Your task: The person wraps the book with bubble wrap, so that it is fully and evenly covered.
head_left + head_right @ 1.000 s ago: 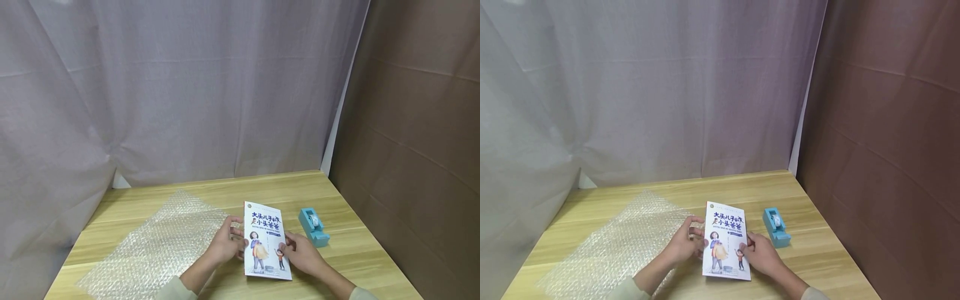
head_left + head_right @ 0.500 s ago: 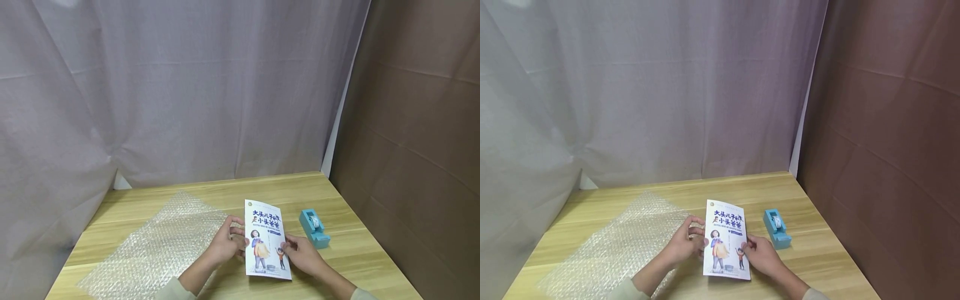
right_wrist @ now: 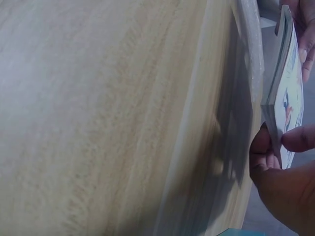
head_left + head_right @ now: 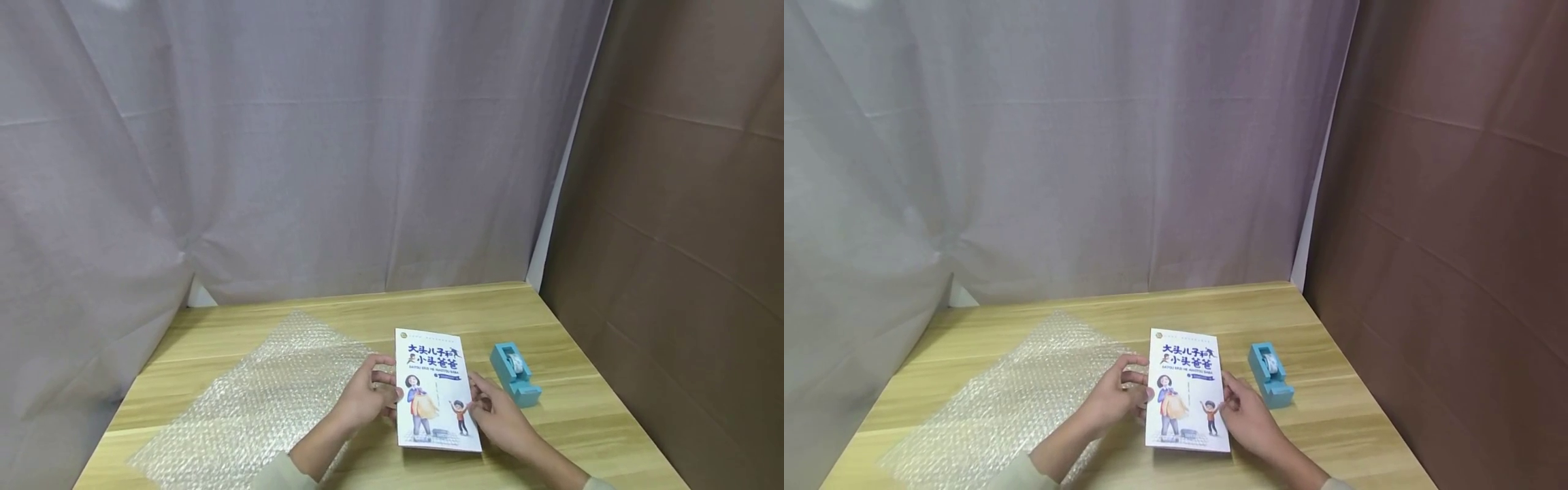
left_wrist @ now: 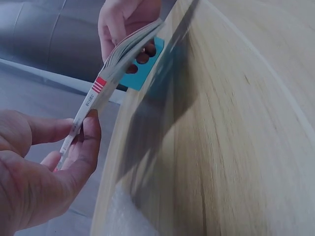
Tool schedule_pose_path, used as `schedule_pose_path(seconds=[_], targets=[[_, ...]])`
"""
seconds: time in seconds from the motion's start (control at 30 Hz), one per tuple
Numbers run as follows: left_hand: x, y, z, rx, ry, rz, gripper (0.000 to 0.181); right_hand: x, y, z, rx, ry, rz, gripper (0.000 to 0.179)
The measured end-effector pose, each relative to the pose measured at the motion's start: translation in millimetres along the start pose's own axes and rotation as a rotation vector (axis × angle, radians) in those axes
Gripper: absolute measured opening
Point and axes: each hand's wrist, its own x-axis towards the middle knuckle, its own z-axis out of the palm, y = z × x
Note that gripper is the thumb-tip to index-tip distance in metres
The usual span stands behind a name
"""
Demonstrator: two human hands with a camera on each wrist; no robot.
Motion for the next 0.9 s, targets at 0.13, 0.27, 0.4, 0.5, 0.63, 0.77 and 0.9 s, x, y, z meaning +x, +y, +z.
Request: schedule_pose_path(seconds=[0.13, 0.27, 0.4, 0.5, 0.63, 0.77, 0.9], targets=[[-1.5, -1.3, -4.3, 0.034, 0.005, -0.002, 0.069, -1.8, 2, 0, 0.032, -0.027, -0.028, 0.070], [-1.8, -5.7, -9.1, 0.041, 0.023, -0.010, 0.070, -3.4, 5, -2, 0.045, -0.054, -0.090, 0.065], [-2.6, -10.1, -13.7, 0.045, 0.041, -0.022, 0.073, -4.2, 7, -3, 0.047, -0.092, -0.177, 0.064], [-4.3, -10.5, -16.9, 0.072, 0.048, -0.021, 0.073, -4.4, 6, -4, 0.069, -0.118, -0.232, 0.064], [-5.8, -10.3, -20.4, 0.097, 0.055, -0.019, 0.072, -4.0, 4, -3, 0.095, -0.134, -0.253, 0.066], [-7.2, -10.4, -22.8, 0.104, 0.065, -0.019, 0.073, -4.0, 0, -1, 0.113, -0.153, -0.209, 0.070], [-9.2, -9.5, -23.8, 0.107, 0.078, -0.014, 0.073, -4.9, -2, 1, 0.140, -0.180, -0.165, 0.073]])
